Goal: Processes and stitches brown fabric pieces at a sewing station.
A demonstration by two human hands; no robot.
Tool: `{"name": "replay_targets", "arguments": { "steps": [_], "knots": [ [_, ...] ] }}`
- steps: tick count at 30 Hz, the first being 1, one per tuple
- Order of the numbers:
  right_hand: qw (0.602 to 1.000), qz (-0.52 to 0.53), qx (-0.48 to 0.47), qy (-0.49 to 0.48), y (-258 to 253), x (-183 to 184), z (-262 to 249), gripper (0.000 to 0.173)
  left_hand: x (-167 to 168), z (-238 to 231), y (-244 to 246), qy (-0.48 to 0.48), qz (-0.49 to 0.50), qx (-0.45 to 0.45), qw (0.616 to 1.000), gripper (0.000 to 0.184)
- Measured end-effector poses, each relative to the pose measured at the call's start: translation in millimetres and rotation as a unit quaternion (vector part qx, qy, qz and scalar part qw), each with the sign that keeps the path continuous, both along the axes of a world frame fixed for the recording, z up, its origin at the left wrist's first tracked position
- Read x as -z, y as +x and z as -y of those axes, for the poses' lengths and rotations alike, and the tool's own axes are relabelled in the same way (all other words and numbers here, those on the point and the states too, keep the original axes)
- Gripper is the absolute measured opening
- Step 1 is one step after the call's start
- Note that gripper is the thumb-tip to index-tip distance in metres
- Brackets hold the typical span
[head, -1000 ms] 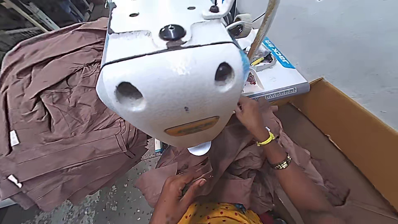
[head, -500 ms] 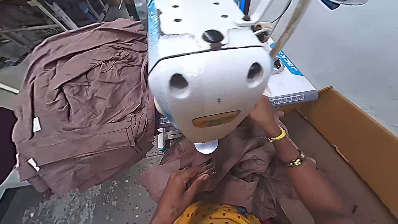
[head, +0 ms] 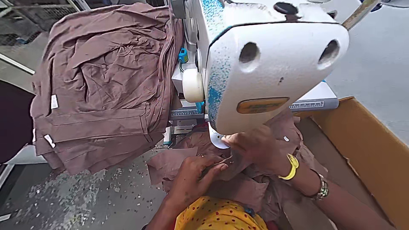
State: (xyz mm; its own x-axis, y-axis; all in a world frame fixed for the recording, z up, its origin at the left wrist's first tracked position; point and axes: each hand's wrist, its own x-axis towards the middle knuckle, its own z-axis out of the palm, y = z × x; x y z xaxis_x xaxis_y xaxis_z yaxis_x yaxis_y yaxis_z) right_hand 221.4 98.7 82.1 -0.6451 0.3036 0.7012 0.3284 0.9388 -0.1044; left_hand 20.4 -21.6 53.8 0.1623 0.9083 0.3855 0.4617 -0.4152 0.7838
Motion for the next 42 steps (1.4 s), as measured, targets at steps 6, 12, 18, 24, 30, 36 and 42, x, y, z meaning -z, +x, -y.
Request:
{"name": "replay_targets", "arguments": {
  "steps": [6, 12, 18, 24, 30, 36, 42],
  "knots": [
    [0.995, 0.03, 0.042, 0.082, -15, -1, -17, 0.02, -2, -4, 2, -0.012, -0.032, 0.006, 0.999, 0.032],
    [0.94, -0.01, -0.125, -0.316, 0, 8, 19, 0.032, -14, 8, -28, -0.008, 0.044, -0.058, 0.997, 0.033],
    [0.924, -0.034, 0.07, -0.374, 1, 8, -13, 0.031, 1, 3, -107, -0.136, -0.006, -0.254, 0.958, 0.028],
    [0.891, -0.034, 0.063, -0.449, -4, 0, -19, 0.03, 15, 2, -107, -0.145, 0.0, -0.269, 0.952, 0.026],
    [0.897, -0.037, 0.104, -0.427, 38, 13, -32, 0.025, -1, -18, -89, -0.084, -0.038, -0.244, 0.965, 0.031],
    [0.927, 0.018, 0.186, -0.324, 80, 24, -40, 0.039, 2, -31, -83, -0.083, -0.068, -0.218, 0.97, 0.032],
    [0.888, 0.12, 0.379, -0.231, 117, 21, -62, 0.023, 20, -33, -62, -0.023, -0.147, -0.193, 0.97, 0.042]
  ]
}}
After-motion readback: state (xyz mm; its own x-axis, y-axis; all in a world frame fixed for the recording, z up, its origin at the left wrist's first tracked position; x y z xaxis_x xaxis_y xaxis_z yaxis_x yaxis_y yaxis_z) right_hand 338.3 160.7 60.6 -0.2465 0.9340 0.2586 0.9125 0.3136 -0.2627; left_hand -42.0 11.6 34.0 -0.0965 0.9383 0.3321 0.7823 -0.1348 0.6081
